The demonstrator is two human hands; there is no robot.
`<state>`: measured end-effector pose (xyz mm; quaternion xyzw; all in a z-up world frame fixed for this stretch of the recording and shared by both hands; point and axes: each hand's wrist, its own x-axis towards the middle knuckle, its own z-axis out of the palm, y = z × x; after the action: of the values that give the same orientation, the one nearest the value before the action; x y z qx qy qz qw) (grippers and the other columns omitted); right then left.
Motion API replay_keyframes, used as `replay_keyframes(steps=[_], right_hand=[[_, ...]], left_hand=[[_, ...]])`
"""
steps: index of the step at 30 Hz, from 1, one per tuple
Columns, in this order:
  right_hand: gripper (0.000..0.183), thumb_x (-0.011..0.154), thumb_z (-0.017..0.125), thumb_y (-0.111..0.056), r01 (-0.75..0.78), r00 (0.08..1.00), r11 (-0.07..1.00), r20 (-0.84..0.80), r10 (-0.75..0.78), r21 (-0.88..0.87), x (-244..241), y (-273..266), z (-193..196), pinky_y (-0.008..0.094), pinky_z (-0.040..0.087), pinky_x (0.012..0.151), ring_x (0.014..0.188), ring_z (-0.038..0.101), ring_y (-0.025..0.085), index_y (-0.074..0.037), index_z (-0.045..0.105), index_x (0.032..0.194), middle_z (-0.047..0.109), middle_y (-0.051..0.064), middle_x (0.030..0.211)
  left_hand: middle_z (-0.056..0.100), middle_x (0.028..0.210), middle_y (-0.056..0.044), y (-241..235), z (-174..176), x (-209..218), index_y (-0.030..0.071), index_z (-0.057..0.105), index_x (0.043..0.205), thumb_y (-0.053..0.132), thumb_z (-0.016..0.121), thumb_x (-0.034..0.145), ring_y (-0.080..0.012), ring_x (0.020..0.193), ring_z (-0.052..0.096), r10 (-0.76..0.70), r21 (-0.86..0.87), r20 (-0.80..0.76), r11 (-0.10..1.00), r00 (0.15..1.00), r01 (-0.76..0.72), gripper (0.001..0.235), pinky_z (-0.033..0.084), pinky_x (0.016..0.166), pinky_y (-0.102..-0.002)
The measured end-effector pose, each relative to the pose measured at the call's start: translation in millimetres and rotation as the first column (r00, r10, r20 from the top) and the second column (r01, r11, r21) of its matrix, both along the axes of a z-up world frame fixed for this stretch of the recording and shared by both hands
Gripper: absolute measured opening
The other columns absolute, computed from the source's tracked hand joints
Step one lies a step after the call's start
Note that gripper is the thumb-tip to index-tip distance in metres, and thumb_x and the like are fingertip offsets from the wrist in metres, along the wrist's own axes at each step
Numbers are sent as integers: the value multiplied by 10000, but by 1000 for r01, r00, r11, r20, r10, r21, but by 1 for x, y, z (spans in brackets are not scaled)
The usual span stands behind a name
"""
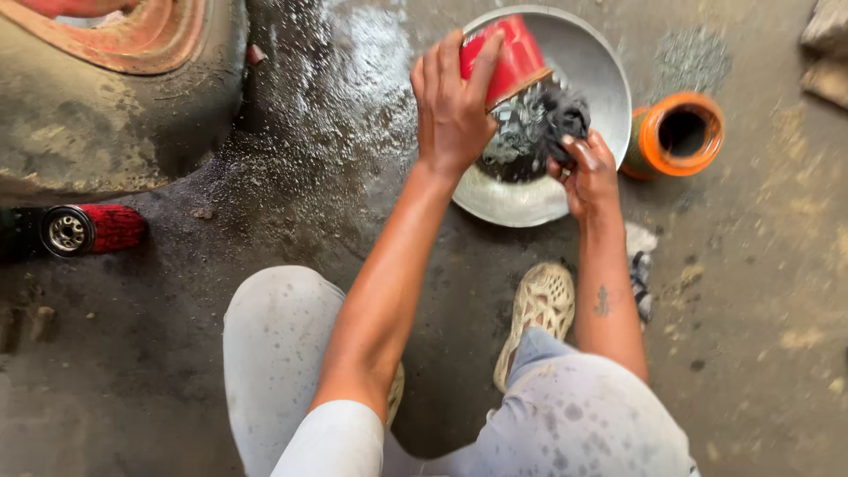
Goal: The person cleans a red cylindrical filter component using a yellow brush and a dark rag. They scrub the interior and exterior surfaces over a metal basin containing dark liquid, repeatedly dipping the rag into the basin to wipe the filter.
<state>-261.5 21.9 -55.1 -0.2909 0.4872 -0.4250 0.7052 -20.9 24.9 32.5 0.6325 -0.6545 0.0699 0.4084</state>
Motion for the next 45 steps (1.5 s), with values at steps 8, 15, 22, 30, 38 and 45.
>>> replay_keyframes(steps=[8,15,22,30,38,45], right_hand=[[272,776,848,-90,-412,307,747,-851,-426,-522,-8,25,-65,449,516,853,946,616,367,7,598,821,616,144,873],[201,913,799,-87,-299,386,783,-819,-424,-546,-6,22,-32,449,505,903,1017,616,351,37,646,875,632,207,1078],[222,993,778,-21,108,744,776,-467,-478,-621,-6,9,-56,353,512,915,1085,643,206,30,610,857,644,124,1139],[165,970,727,-27,268,913,924,-234,-334,-272,-12,-20,-51,253,493,683,859,638,124,-20,715,1134,713,74,1031],[708,878,743,-425,-750,20,655,-987,161,92,27,-11,-50,643,92,1126,1496,25,437,-167,496,1489,120,238,1648],[587,910,678,-181,-813,-26,582,-997,-74,-22,6,-10,-82,568,236,1227,1560,151,410,-203,592,1490,189,176,1705]], left_hand=[[443,1491,-161,17,39,-12,205,474,1536,-56,712,881,-362,1401,465,-212,-53,145,974,966,222,745,357,1127,-547],[478,1452,-143,14,57,-8,247,477,1522,42,776,846,-362,1385,477,-203,-109,137,970,970,218,767,362,1125,-544],[529,1345,-153,0,32,-9,137,496,1391,-64,661,721,-399,1322,508,6,-65,-271,998,963,-25,718,403,1161,-532],[561,1204,-143,-9,8,8,28,524,1293,-142,594,760,-369,1213,585,196,33,-644,973,740,-229,565,450,1130,-419],[609,1196,-124,-9,-7,6,42,552,1278,-116,630,762,-338,1182,612,235,71,-658,965,715,-252,545,469,1076,-383],[679,1048,-144,-13,-51,18,62,572,1250,-149,598,741,-235,948,677,234,241,-970,964,-74,-113,552,537,854,-365]])
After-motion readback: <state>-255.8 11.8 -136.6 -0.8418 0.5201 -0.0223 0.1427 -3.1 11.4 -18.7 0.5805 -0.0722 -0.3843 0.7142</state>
